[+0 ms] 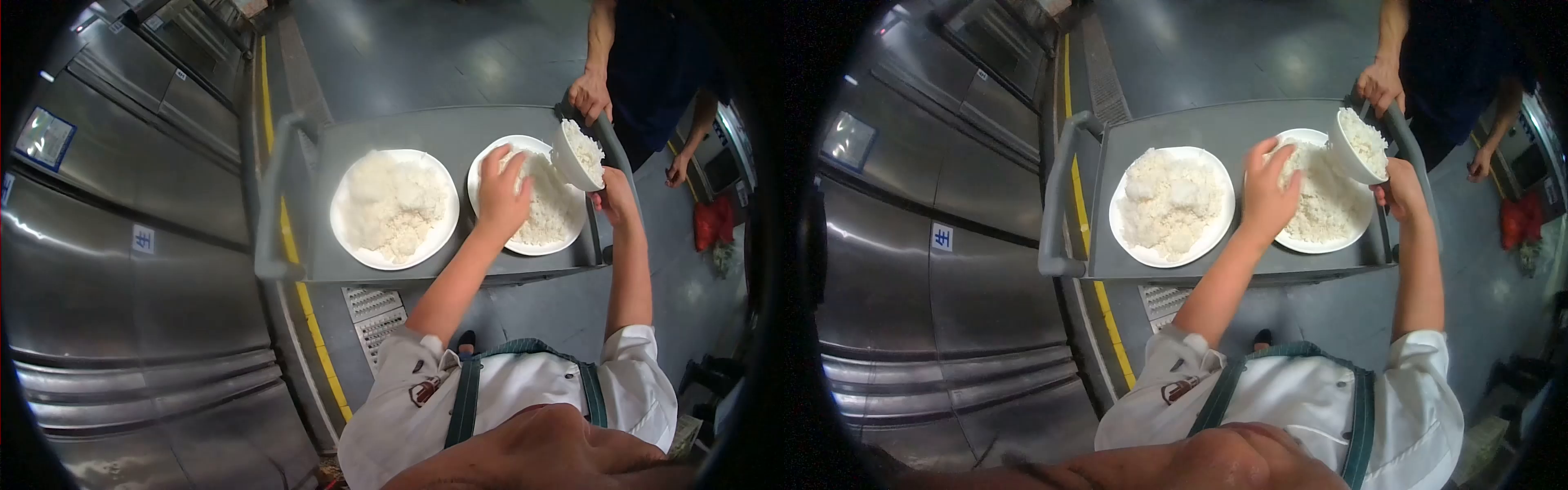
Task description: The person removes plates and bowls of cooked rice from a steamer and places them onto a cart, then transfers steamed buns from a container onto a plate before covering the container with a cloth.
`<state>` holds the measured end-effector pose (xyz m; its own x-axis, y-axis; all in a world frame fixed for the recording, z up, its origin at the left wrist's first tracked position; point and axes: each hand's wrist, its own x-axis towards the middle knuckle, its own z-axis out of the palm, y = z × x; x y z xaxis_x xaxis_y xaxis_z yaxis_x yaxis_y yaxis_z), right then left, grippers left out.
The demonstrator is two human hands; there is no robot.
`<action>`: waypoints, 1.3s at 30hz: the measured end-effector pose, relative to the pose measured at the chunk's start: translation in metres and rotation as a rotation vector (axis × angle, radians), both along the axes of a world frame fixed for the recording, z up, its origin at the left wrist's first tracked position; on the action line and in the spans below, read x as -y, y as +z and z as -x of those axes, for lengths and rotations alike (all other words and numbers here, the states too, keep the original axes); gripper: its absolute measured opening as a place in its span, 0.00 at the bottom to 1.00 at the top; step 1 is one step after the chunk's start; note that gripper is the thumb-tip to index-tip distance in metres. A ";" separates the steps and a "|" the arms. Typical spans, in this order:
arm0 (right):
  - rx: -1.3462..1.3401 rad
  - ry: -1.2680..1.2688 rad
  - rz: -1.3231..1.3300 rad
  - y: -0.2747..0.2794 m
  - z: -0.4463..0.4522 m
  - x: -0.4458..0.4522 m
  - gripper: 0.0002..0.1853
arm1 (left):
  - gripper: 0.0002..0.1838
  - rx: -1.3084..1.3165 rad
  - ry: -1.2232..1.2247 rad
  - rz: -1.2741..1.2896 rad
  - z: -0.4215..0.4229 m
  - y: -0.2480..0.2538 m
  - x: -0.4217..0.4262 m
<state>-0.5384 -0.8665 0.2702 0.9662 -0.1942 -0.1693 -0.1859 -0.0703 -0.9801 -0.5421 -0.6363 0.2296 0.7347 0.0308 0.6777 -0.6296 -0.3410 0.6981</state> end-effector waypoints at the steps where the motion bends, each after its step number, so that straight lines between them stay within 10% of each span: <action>1: -0.004 -0.013 0.001 0.002 0.003 -0.004 0.12 | 0.23 0.025 -0.086 0.036 -0.005 0.002 0.014; 7: 0.003 -0.022 -0.047 -0.003 0.009 -0.001 0.12 | 0.30 -0.095 -0.364 0.273 -0.012 0.012 0.051; 22: -0.012 0.091 -0.050 0.001 -0.029 0.020 0.12 | 0.09 -0.113 -0.328 0.451 -0.053 -0.012 0.086; 34: -0.003 0.110 -0.043 0.000 -0.042 0.032 0.12 | 0.08 -0.101 0.005 -0.412 -0.026 -0.026 0.054; 39: 0.027 0.133 -0.001 -0.002 -0.037 0.030 0.12 | 0.08 -0.104 -0.044 -0.086 -0.021 -0.010 0.052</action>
